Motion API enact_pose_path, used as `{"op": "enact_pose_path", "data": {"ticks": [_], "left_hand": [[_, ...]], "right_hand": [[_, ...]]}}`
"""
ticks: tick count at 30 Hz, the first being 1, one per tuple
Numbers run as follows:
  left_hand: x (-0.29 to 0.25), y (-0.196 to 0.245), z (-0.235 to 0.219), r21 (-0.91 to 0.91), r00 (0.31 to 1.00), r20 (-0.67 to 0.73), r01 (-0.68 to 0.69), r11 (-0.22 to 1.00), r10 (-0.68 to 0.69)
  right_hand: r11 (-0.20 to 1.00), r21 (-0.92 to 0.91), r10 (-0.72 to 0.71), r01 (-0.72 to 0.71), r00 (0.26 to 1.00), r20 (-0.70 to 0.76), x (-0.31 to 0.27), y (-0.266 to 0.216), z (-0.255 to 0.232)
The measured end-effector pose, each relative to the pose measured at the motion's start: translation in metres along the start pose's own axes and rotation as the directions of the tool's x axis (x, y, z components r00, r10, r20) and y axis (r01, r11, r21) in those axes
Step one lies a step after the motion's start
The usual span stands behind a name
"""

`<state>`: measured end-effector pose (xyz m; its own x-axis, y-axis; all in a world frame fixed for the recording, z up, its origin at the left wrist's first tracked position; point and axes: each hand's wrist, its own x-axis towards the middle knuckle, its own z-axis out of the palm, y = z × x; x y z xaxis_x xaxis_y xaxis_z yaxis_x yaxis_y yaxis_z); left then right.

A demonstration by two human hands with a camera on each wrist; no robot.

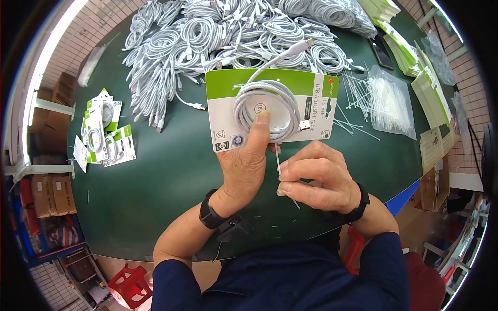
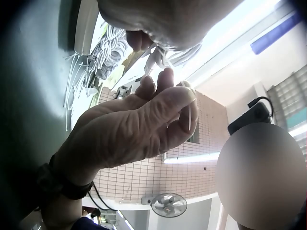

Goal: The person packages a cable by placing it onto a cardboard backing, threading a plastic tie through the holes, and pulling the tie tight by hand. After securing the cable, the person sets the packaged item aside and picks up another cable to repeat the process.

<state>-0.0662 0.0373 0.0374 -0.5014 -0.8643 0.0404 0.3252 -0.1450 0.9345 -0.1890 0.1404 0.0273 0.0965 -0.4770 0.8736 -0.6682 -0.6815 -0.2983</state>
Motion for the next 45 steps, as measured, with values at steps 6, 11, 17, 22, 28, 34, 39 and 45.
{"op": "enact_pose_path", "data": {"ticks": [6, 11, 17, 22, 28, 34, 39, 45], "left_hand": [[0.0, -0.002, 0.0, -0.016, 1.0, -0.012, 0.0, 1.0, 0.0], [-0.001, -0.005, -0.001, -0.033, 1.0, 0.011, -0.012, 0.999, 0.013], [-0.003, -0.006, 0.003, -0.13, 1.0, -0.03, -0.005, 0.991, 0.001], [-0.004, -0.004, 0.001, -0.029, 0.999, -0.034, -0.01, 1.0, 0.009], [-0.008, -0.012, -0.004, 0.062, 0.999, 0.023, -0.023, 0.998, 0.022], [-0.01, -0.015, 0.001, 0.0, 1.0, 0.003, -0.026, 1.0, 0.026], [-0.008, -0.021, 0.002, -0.04, 0.998, 0.006, 0.055, 0.998, -0.055], [-0.005, -0.022, -0.001, -0.031, 0.998, 0.004, 0.06, 0.998, -0.06]], "right_hand": [[0.997, 0.052, 0.063, -0.064, 0.998, 0.015, -0.002, 0.0, 0.001], [0.981, 0.141, 0.135, -0.133, 0.991, -0.001, -0.004, -0.003, 0.0], [0.967, 0.185, 0.175, -0.173, 0.985, 0.007, -0.006, -0.005, -0.001], [0.977, 0.133, 0.17, -0.17, 0.985, 0.006, -0.004, -0.003, 0.002], [0.973, -0.028, 0.231, -0.231, 0.973, -0.017, -0.002, 0.003, 0.0], [0.901, 0.084, 0.435, -0.427, 0.882, -0.182, -0.006, -0.003, 0.005], [0.923, -0.319, 0.194, -0.214, 0.976, -0.094, 0.005, 0.008, -0.008], [0.896, -0.44, 0.06, -0.06, 0.998, -0.013, 0.007, 0.018, -0.01]]}}
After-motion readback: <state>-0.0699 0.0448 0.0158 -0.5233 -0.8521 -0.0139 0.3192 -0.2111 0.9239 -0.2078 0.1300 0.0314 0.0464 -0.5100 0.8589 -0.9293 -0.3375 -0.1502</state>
